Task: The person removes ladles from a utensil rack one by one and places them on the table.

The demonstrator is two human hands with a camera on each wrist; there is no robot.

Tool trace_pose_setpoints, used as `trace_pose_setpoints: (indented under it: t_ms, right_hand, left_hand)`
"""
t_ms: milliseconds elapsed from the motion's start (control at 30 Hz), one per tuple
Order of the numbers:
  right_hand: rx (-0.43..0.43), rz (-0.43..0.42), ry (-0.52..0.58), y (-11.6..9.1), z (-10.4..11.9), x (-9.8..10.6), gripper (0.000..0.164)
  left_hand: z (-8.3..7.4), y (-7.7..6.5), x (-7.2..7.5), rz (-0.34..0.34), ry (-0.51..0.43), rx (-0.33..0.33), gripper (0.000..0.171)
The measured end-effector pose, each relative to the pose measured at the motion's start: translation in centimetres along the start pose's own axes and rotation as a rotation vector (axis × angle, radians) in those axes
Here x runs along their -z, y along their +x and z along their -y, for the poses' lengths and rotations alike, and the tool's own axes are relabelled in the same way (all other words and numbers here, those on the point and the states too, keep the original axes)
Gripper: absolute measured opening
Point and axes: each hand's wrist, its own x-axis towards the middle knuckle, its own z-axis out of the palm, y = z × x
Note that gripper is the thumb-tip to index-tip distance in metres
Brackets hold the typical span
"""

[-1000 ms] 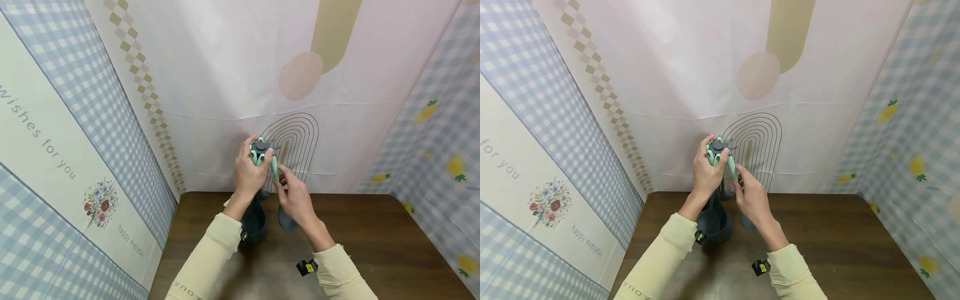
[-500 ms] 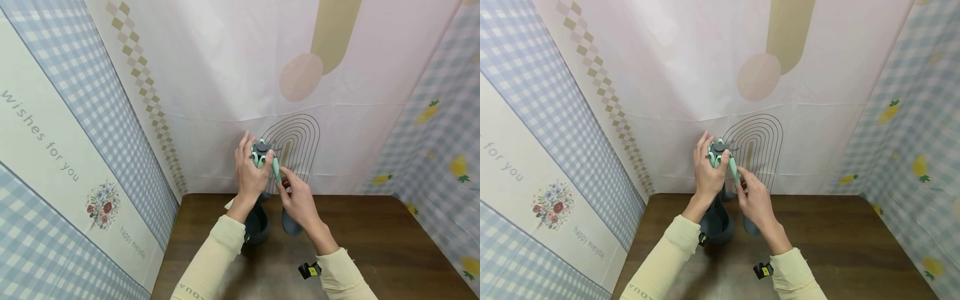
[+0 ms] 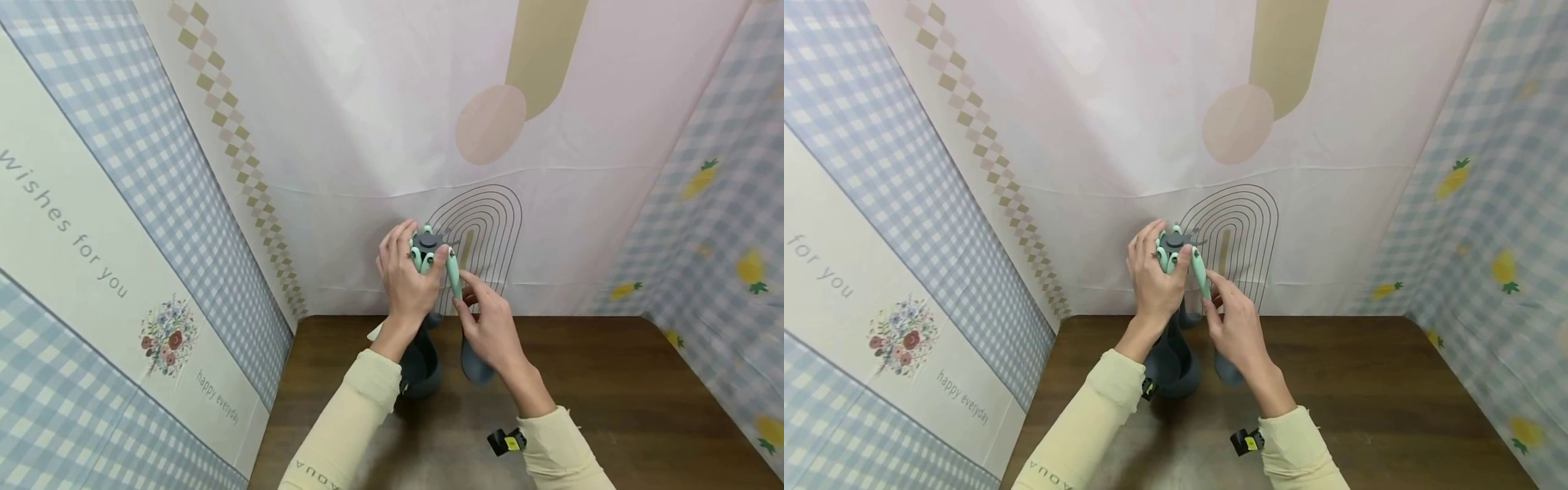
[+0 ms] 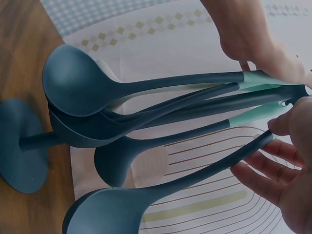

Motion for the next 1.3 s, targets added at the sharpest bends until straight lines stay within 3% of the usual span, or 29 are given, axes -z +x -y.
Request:
trace_pose_setpoints:
  t_ms: [467,1300]
  right_hand:
    - [0.021,-0.023,0.015,-0.1,-0.1,1.6,0.056]
    - [0.003,-0.064,-0.026,-1.6,-2.9,2.7,0.056]
  left_hand:
    - [0.1,0.0,-0.3,-0.023,-0.032,-0.034,0.068]
    - [0.5,-0.2,-0.6,-0.029,-0.054,-0.074,0.074]
